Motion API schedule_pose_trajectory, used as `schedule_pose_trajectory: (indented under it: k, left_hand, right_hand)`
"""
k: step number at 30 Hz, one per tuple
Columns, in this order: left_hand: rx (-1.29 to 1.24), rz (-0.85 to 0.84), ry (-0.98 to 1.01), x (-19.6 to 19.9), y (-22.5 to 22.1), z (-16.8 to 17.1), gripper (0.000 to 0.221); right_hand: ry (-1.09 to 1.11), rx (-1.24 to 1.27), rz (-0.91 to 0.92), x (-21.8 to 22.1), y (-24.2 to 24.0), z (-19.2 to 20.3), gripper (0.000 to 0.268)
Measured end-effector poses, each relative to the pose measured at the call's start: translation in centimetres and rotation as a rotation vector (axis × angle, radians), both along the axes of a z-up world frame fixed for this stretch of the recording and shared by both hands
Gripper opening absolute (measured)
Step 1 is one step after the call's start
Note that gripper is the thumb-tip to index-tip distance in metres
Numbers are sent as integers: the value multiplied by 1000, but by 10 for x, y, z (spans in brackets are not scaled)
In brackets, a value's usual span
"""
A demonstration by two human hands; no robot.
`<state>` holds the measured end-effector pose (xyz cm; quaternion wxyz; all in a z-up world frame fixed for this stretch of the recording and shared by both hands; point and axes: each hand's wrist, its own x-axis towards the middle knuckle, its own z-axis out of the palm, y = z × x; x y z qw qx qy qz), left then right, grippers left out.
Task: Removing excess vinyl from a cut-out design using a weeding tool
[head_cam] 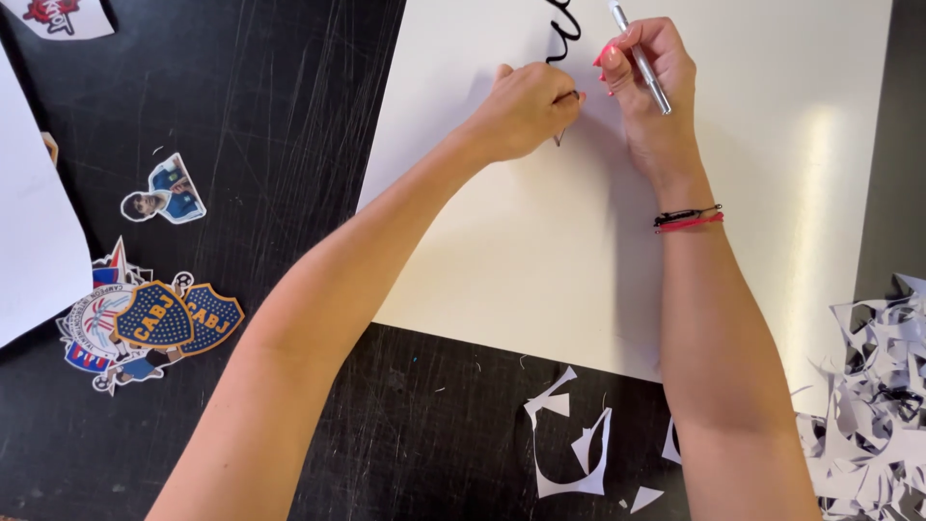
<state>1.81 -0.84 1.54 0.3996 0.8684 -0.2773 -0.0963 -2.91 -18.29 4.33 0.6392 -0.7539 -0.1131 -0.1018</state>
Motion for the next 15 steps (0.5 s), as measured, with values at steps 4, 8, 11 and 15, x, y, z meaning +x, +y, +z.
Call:
schedule_pose_trajectory:
  k: [4, 8, 11, 15]
  left_hand:
    - [-267, 126, 220, 5, 10, 15, 45]
    - [-269, 145, 122, 6, 11, 15, 42]
    - [-309, 221, 40, 18, 9, 1, 44]
    - [-396, 335, -47, 24, 13, 4, 44]
  right_hand:
    - [10, 0, 8, -1, 1, 3, 24]
    - [-3, 36, 16, 1, 1, 0, 25]
    - [-2, 13, -5, 2, 1, 1, 26]
    - [-17, 6, 4, 3, -1, -4, 24]
